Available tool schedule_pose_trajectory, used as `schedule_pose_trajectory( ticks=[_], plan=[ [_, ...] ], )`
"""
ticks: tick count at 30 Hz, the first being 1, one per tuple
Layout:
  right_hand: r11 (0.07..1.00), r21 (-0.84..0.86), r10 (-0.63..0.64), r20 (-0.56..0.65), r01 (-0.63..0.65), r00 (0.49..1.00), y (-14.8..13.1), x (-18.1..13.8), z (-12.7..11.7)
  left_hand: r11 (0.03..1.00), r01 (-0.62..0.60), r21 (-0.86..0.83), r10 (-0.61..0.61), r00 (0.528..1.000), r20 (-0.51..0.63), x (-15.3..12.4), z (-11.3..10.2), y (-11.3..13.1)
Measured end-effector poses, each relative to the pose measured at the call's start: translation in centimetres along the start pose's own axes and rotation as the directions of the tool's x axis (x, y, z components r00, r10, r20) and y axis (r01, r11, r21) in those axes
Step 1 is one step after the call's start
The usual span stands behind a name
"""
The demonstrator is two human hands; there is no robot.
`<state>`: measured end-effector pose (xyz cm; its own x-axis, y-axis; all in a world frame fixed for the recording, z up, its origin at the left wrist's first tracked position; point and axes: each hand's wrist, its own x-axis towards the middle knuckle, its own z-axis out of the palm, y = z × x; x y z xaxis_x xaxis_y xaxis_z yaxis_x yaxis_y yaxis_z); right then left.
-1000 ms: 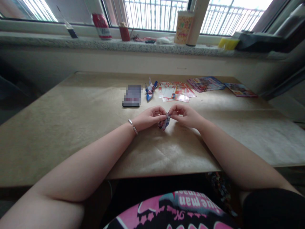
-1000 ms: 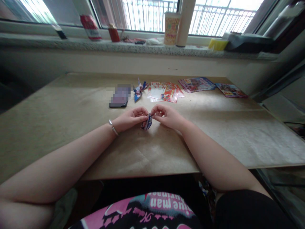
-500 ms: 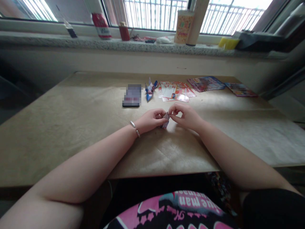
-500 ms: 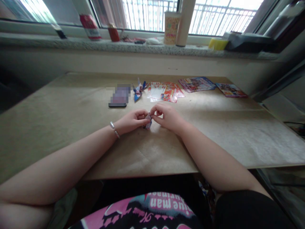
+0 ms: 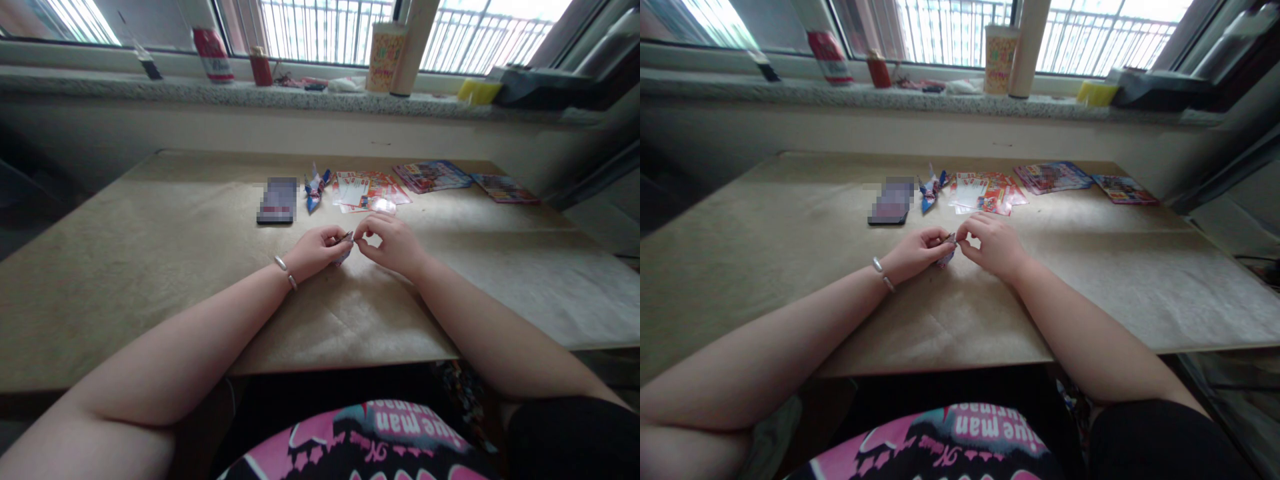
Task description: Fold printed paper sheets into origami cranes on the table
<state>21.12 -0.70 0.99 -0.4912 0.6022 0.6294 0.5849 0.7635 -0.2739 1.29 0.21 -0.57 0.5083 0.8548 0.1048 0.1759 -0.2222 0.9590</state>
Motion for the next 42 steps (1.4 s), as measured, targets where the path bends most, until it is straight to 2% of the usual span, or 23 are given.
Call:
schedule_pose_trajectory(
  ticks=[4, 12, 17, 23, 28, 33, 38, 42],
  plan=[
    [1.000, -0.009, 0.013, 0.002, -0.013, 1.000, 0.0, 0.0, 0.0, 0.999, -0.032, 0.036, 0.034, 0.998, -0.054, -0.1, 0.1, 0.1],
    [0.998, 0.015, 0.057, -0.019, -0.057, 0.998, -0.3, 0.0, 0.5, 1.000, -0.020, 0.019, 0.022, 0.995, -0.097, -0.1, 0.1, 0.1],
    [0.985, 0.087, 0.154, -0.043, -0.150, 0.987, -0.2, -0.2, 1.2, 1.000, -0.024, -0.006, 0.023, 0.994, -0.107, -0.1, 0.1, 0.0],
    [0.978, 0.146, 0.154, -0.039, -0.147, 0.987, -0.1, -0.1, 1.2, 0.999, -0.030, 0.010, 0.031, 0.992, -0.124, -0.1, 0.1, 0.0],
    [0.955, 0.227, 0.200, -0.014, -0.192, 0.980, 0.0, -0.1, 1.3, 1.000, -0.003, 0.004, 0.004, 0.991, -0.132, -0.2, 0.1, 0.3],
    [0.959, 0.190, 0.213, 0.001, -0.209, 0.977, 0.1, -0.1, 1.7, 0.999, 0.008, 0.043, -0.002, 0.990, -0.139, -0.2, 0.2, 0.5],
    [0.981, 0.113, 0.152, 0.057, -0.158, 0.987, -0.2, -0.1, 1.6, 0.999, -0.021, 0.046, 0.028, 0.987, -0.160, 0.1, 0.1, 0.4],
    [0.969, 0.130, 0.206, 0.030, -0.208, 0.978, -0.5, -0.1, 1.5, 0.999, -0.025, 0.021, 0.028, 0.987, -0.161, 0.1, 0.1, 0.5]
  ],
)
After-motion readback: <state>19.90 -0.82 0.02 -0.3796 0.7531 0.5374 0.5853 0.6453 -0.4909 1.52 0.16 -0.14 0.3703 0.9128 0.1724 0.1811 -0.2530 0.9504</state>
